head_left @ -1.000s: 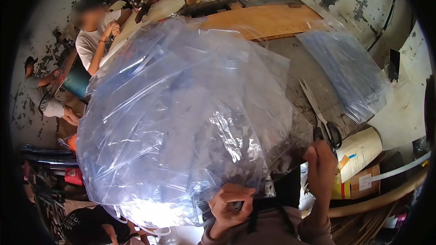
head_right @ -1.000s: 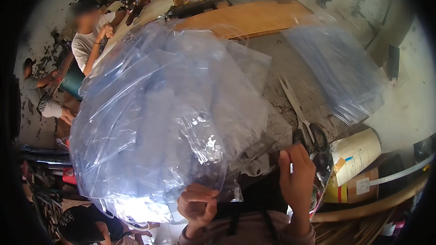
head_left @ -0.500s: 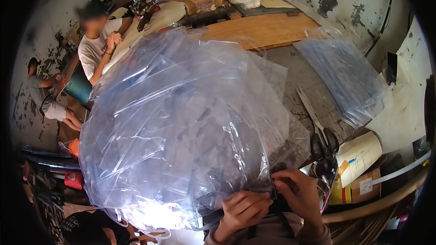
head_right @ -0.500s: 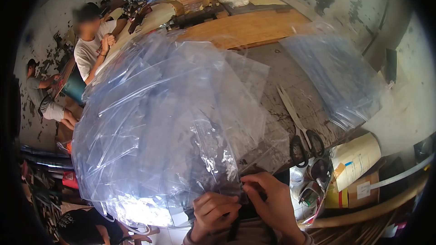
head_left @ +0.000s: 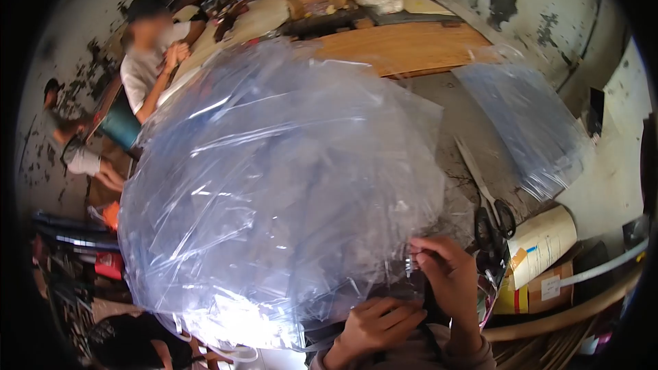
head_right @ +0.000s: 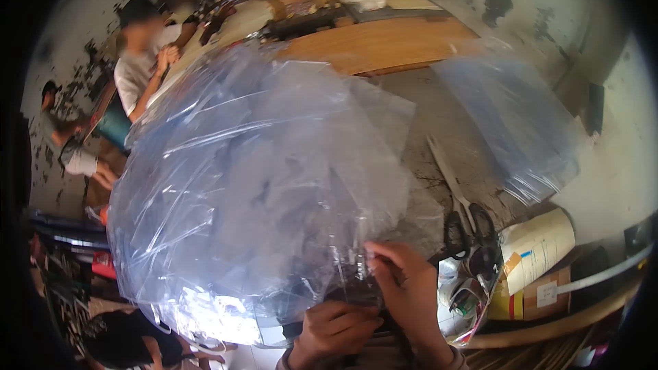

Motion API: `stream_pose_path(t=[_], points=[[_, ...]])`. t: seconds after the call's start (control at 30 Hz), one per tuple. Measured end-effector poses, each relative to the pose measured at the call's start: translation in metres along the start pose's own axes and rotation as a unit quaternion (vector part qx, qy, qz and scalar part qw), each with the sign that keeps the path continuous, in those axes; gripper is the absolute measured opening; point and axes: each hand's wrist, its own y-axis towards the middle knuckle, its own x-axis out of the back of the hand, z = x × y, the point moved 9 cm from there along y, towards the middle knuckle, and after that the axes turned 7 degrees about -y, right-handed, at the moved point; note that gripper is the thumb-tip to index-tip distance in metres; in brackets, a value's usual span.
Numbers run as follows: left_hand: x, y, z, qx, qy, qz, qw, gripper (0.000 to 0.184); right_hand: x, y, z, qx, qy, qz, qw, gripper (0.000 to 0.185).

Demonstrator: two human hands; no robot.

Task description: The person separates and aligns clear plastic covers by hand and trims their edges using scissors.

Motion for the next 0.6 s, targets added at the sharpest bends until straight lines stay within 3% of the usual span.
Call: stream_pose_path(t=[0.07,0.13,0.2,0.27,0.33,0.4,0.47,0.53,0.6], points=[[0.002,0.002,-0.007,0.021,0.007,0.034,0.999,0.024,0.006,0.005,-0.001,0.023,-0.056,-0.021,0.998,0.018],[0.003,0.003,-0.019,0.007,0.059,0.067,0.996,0.047,0.003,0.005,-0.02,-0.01,-0.035,-0.01,0.999,0.016],[0.013,-0.016,-0.019,0.074,-0.077,0.034,0.994,0.047,0.023,0.004,-0.017,0.02,0.047,-0.118,0.992,0.013],[0.086,-0.013,-0.018,0.204,0.189,-0.091,0.956,0.053,0.039,0.007,-0.023,0.038,0.021,-0.133,0.99,0.014],[0.138,-0.022,-0.015,0.359,0.296,-0.231,0.855,0.065,0.05,0.011,-0.02,0.054,0.001,-0.16,0.986,0.014],[0.143,-0.036,0.006,0.377,0.339,-0.211,0.836,0.065,0.054,0.012,-0.028,-0.028,0.014,-0.159,0.987,0.016],[0.139,-0.047,0.021,0.393,0.378,-0.185,0.818,0.066,0.054,0.014,-0.033,-0.027,0.003,-0.151,0.988,0.017],[0.136,-0.055,0.028,0.408,0.305,-0.206,0.835,0.081,0.05,0.015,-0.025,-0.006,-0.087,-0.12,0.989,0.019],[0.134,-0.056,0.026,0.405,0.319,-0.216,0.829,0.081,0.042,0.004,0.005,0.11,-0.366,-0.12,0.916,0.029]])
